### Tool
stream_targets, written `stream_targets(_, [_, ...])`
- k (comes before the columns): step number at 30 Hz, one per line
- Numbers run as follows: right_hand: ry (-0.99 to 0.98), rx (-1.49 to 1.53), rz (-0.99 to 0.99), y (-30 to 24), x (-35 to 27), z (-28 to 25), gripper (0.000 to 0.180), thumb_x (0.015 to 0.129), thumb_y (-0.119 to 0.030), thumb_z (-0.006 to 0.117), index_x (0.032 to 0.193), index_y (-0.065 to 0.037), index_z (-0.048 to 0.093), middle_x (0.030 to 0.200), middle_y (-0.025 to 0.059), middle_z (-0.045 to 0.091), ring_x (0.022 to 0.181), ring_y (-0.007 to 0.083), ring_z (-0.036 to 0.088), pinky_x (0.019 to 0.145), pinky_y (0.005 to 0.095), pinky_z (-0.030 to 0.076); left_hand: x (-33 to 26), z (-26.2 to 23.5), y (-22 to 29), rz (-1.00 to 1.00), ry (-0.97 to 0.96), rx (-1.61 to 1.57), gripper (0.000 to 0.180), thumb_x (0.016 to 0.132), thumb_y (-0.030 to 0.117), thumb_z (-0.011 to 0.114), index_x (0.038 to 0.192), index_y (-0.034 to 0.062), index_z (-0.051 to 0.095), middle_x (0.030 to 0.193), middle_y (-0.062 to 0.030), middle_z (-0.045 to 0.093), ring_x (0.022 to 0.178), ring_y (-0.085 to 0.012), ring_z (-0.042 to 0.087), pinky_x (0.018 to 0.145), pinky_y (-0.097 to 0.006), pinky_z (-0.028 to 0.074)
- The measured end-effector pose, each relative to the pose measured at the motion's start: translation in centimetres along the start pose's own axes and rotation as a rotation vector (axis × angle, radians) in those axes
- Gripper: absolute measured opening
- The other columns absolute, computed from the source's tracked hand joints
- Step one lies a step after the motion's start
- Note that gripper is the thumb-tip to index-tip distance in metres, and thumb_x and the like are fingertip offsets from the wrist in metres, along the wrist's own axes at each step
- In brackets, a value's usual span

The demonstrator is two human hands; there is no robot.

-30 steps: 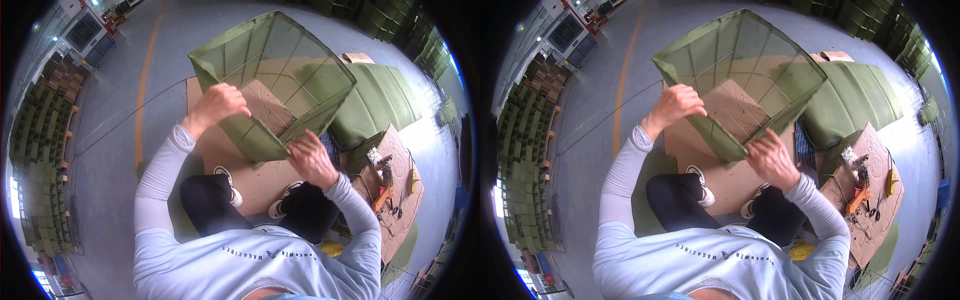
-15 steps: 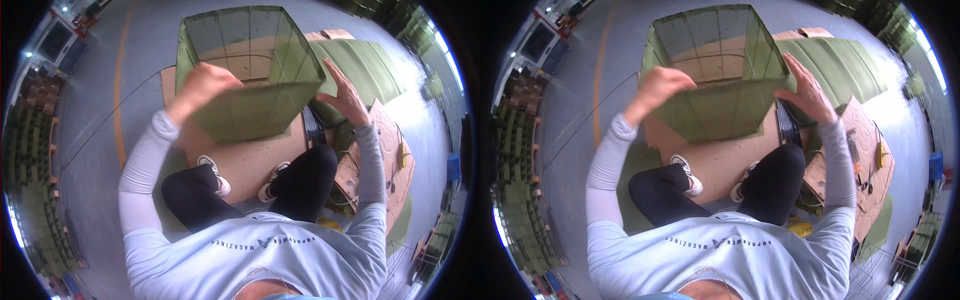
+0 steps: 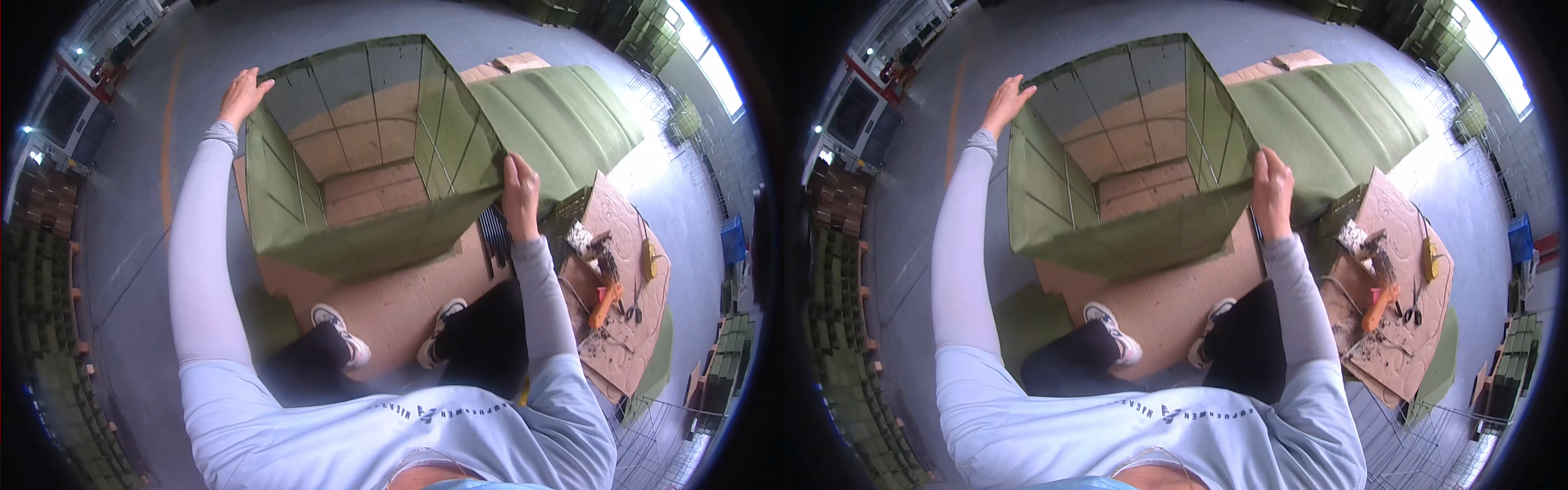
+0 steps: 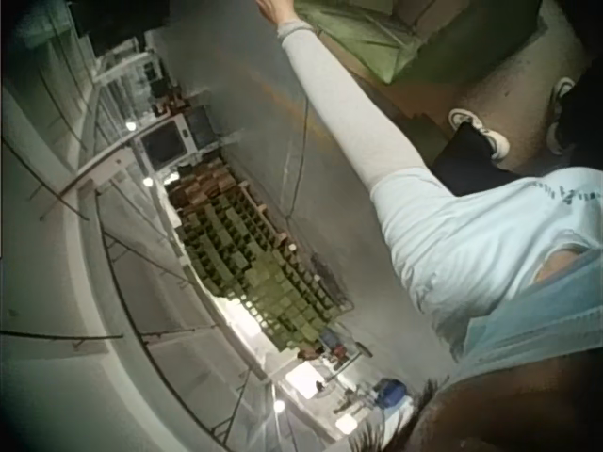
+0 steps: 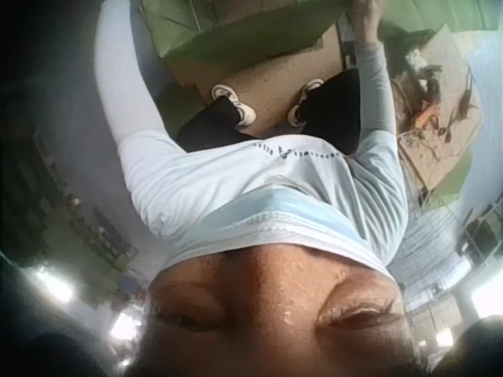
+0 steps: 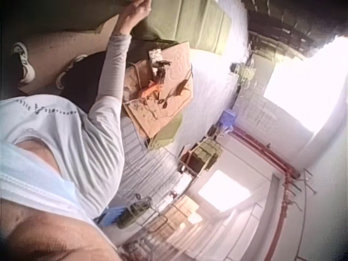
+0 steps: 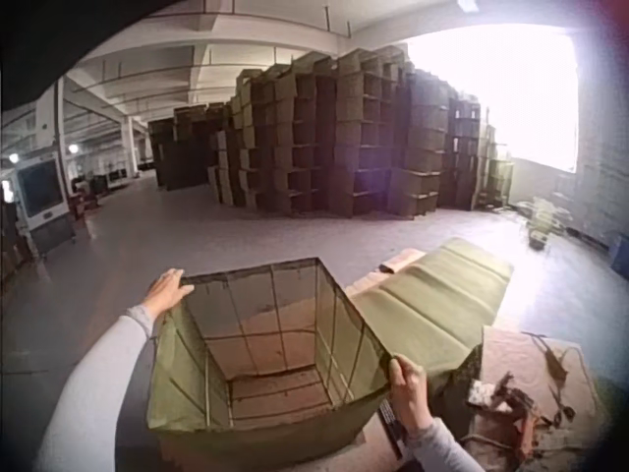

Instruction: Assembling a foldable cloth bin by attaching green fabric panels to a wire frame using a glue gun and scissors.

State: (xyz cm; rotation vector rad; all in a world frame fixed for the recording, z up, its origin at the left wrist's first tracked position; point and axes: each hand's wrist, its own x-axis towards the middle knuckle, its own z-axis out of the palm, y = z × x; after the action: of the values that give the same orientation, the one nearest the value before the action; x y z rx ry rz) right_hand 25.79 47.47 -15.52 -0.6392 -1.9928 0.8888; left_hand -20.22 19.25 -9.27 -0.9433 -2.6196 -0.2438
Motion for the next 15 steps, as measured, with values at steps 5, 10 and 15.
stream_targets(5, [-0.1, -0.067, 0.117, -1.6, 0.3, -0.5, 0.029, 0.095, -0.014, 0.054, 0.111, 0.007, 0.064, 0.08, 0.0233, 0.066, 0.074, 0.0224, 0.065, 0.069, 0.035, 0.048, 4.6, 4.7, -0.9, -0.014, -0.089, -0.004, 0.063, 0.095, 0.053, 0.054, 0.134, 0.0031, 0.055, 0.132, -0.0209, 0.059, 0.123, -0.0367, 0.056, 0.102, -0.046, 0.046])
stream_targets(10, [-0.304, -0.086, 0.192, -0.9, 2.1, -1.8, 0.035, 0.093, -0.006, 0.059, 0.123, 0.012, 0.06, 0.106, 0.0154, 0.072, 0.095, 0.0158, 0.066, 0.087, 0.0276, 0.051, 5.2, 3.5, -0.1, 0.056, 0.009, -0.024, 0.037, 0.093, 0.043, 0.062, 0.104, 0.0095, 0.073, 0.103, -0.0151, 0.072, 0.1, -0.0347, 0.067, 0.084, -0.047, 0.053])
stream_targets(15, [-0.248, -0.258, -0.07, 1.4, 8.2, -2.2, 0.032, 0.091, -0.008, 0.063, 0.12, 0.004, 0.066, 0.109, 0.0228, 0.07, 0.098, 0.0265, 0.069, 0.086, 0.0339, 0.052, 1.1, -4.0, -2.1, 0.074, 0.066, 0.173, 0.031, 0.092, 0.039, 0.063, 0.091, 0.0106, 0.075, 0.092, -0.0143, 0.072, 0.09, -0.035, 0.069, 0.078, -0.047, 0.054])
